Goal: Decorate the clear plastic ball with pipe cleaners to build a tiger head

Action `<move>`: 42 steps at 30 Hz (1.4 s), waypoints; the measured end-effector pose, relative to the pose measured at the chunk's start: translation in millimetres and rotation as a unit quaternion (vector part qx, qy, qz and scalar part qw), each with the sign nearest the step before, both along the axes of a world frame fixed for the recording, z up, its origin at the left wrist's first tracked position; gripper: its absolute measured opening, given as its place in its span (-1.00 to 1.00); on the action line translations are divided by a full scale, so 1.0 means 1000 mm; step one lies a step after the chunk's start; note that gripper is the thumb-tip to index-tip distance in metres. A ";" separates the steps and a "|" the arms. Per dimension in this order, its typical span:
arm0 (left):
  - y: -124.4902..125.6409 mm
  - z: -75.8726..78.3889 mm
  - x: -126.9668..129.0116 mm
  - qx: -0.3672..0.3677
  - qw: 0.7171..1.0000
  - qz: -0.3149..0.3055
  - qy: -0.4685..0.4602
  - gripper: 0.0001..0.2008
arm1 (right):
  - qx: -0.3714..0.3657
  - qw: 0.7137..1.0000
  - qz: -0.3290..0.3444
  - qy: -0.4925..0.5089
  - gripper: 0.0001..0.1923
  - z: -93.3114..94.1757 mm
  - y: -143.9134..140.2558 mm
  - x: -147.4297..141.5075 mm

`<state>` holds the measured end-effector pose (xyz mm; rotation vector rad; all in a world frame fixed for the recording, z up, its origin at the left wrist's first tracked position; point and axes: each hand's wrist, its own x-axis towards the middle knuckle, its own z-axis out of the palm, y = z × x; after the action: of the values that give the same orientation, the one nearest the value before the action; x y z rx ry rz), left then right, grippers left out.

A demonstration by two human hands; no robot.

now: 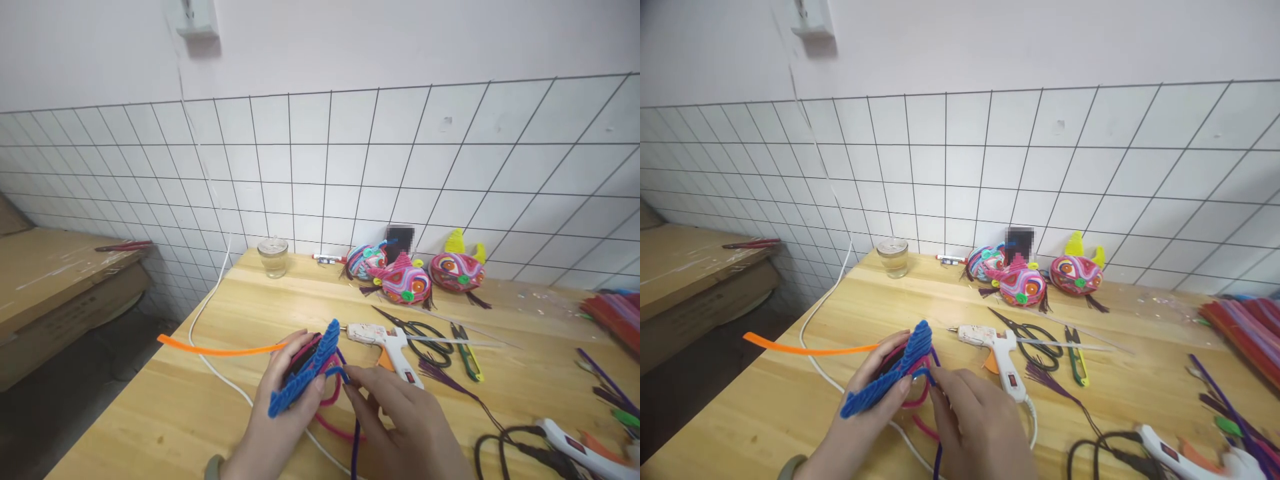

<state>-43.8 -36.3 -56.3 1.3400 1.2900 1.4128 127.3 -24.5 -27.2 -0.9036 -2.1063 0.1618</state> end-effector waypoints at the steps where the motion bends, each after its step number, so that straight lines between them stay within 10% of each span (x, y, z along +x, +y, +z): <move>1: 0.000 0.000 0.000 0.002 1.000 0.002 0.002 -0.60 | -0.003 1.000 -0.002 0.000 -0.80 0.000 0.000 0.000; 42: -0.006 0.002 0.004 0.047 0.998 0.000 0.042 -0.60 | -0.054 0.997 0.024 0.051 -0.77 0.003 -0.005 -0.005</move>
<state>-40.2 -42.5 -54.3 1.4769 1.2911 1.4462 122.1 -29.0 -24.2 -0.8896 -2.0405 0.3428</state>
